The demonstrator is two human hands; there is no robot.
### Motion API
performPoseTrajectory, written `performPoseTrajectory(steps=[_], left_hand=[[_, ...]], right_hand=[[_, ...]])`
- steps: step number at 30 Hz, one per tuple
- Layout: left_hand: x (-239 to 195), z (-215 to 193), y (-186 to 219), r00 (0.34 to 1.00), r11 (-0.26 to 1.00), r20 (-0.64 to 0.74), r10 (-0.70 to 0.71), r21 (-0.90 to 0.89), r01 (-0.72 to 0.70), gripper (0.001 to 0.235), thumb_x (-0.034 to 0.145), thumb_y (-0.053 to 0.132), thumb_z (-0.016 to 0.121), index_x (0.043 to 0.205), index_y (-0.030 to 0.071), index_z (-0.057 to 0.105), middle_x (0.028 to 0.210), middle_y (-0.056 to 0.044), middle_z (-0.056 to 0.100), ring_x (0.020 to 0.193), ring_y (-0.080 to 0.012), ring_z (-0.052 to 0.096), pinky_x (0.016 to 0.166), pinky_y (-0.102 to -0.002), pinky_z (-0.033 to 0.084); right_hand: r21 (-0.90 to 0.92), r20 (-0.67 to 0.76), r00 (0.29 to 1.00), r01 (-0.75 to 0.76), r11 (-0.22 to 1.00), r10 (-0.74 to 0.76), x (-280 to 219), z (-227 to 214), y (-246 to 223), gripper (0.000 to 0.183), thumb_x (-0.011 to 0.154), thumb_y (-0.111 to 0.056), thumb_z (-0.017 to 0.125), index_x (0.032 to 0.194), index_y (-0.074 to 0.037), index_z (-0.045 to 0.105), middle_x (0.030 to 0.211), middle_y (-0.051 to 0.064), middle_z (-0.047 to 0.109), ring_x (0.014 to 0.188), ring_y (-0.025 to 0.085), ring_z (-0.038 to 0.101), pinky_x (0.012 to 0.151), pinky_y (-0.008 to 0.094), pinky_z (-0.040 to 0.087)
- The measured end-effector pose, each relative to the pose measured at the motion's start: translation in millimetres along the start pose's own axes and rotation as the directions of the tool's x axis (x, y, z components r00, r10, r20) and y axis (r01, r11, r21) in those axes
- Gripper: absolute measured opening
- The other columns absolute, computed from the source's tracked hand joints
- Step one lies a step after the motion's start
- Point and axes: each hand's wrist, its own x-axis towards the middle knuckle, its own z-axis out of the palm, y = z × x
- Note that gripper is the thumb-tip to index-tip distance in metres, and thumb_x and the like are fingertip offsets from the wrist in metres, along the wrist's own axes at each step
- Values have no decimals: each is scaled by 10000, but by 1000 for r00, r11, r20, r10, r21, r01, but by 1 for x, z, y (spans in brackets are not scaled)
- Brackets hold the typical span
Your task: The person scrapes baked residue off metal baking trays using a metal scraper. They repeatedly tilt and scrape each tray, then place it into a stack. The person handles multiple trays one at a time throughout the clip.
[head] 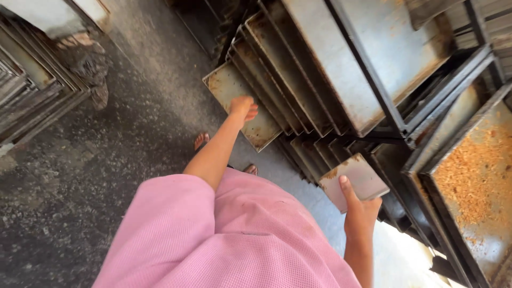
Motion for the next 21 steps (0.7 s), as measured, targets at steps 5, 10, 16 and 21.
performPoseTrajectory(steps=[5,10,16,21], left_hand=[[19,17,27,999,999,-43,-20,-32,18,423,829,231,677,1228,88,679,1009,-97,763,779,-242,753,652,-394,623],[40,42,44,981,989,-196,1,143,28,634,817,258,770,1375,87,521,1131,-141,687,862,-266,738,682,-394,657],[77,67,27,982,887,-176,62,461,27,592,808,225,776,1316,83,509,1122,-156,695,896,-306,725,701,-433,625],[88,42,0,996,980,-53,66,191,-55,489,815,64,697,1273,95,529,1065,-137,707,879,-305,772,696,-503,622]], right_hand=[[-194,41,999,-26,981,34,13,42,-20,404,859,-178,835,1166,47,701,1064,94,726,914,160,669,797,297,521],[-337,3,997,-68,939,73,8,64,-15,388,876,-218,819,1154,27,704,1011,62,726,855,126,661,718,262,515],[-494,-183,935,-354,794,303,-19,66,-10,374,843,-253,822,1067,38,748,862,94,734,695,167,631,567,305,478],[-468,-162,955,-297,832,249,-21,49,5,393,825,-278,834,1055,29,750,883,70,759,742,119,676,631,243,519]])
